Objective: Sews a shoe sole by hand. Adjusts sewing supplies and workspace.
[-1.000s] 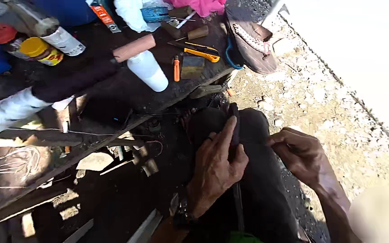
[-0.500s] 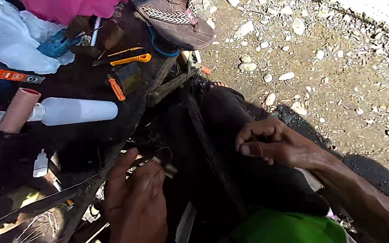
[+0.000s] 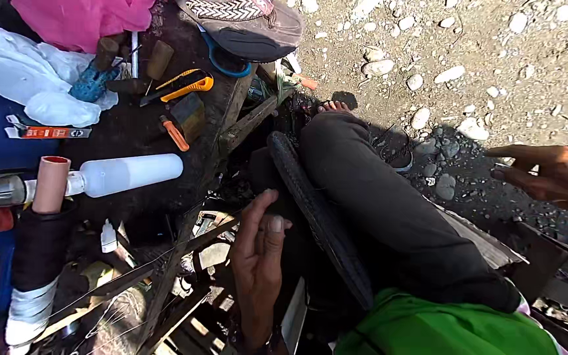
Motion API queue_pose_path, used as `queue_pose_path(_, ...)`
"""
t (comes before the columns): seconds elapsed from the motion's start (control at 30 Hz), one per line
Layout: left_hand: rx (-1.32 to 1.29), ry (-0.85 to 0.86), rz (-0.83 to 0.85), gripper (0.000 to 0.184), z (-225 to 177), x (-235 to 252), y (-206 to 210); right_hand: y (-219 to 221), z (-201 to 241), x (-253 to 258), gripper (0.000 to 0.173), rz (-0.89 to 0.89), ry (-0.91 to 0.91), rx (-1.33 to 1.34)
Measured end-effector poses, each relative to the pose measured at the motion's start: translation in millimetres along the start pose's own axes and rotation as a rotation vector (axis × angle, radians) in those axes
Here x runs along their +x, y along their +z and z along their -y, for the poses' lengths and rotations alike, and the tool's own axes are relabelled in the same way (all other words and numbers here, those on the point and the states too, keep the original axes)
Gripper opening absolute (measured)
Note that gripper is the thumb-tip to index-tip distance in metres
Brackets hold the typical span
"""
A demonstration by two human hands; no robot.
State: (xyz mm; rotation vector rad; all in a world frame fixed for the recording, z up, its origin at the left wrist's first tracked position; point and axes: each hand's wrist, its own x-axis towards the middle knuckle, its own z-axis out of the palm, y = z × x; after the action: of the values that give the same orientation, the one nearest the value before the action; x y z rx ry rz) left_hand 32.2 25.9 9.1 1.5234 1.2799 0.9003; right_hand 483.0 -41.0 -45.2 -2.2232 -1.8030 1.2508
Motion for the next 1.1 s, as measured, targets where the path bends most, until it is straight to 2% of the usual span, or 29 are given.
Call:
queue_pose_path(0.07,0.088,0.009,0.058,0.041,-6,10,10,15,60,14,0.031,-0.220,-0.269,0.296)
queue_pose_path(0.13,0.212,0.013,0.049,0.034,-11,15,9,30,132,23,0.025,-0.247,-0.525,0.649)
queue_pose_path(0.2,0.262,0.011,0.057,0.028,-15,17,6,45,182,30,0.030,-0.206,-0.692,0.655)
queue_pose_path(0.27,0.202,-0.017,0.062,0.022,-16,17,4,58,208,37,0.032,-0.202,-0.703,0.522)
queue_pose_path(0.47,-0.129,0.026,-0.064,0.022,-16,19,11,66,221,51,0.024,-0.156,-0.709,0.536)
queue_pose_path(0.6,-0.254,-0.048,-0.001,0.022,-11,18,1,64,219,54,0.023,-0.117,-0.700,0.590)
queue_pose_path(0.63,-0.378,-0.066,0.027,0.024,-10,15,-3,64,219,55,0.023,-0.111,-0.695,0.594)
queue_pose_path(0.7,-0.804,-0.080,0.038,0.028,-13,9,-4,64,219,56,0.023,-0.102,-0.699,0.597)
queue_pose_path(0.77,-1.119,-0.076,-0.073,0.032,-25,8,3,63,218,57,0.023,-0.088,-0.705,0.615)
queue_pose_path(0.8,-1.137,-0.071,-0.141,0.032,-28,9,5,63,218,57,0.023,-0.077,-0.705,0.635)
queue_pose_path(0.83,-1.056,-0.076,-0.179,0.030,-28,10,4,62,217,57,0.022,-0.066,-0.702,0.650)
queue_pose_path(0.87,-0.857,-0.101,-0.188,0.029,-25,9,3,61,217,57,0.022,-0.058,-0.700,0.656)
queue_pose_path(0.97,-0.147,-0.098,-0.068,0.030,-25,9,9,62,218,57,0.021,-0.054,-0.698,0.654)
queue_pose_path(1.03,0.119,-0.047,-0.001,0.027,-32,12,15,62,218,58,0.021,-0.057,-0.683,0.649)
queue_pose_path(1.1,0.240,-0.027,0.057,0.026,-37,17,12,62,218,58,0.020,-0.069,-0.681,0.655)
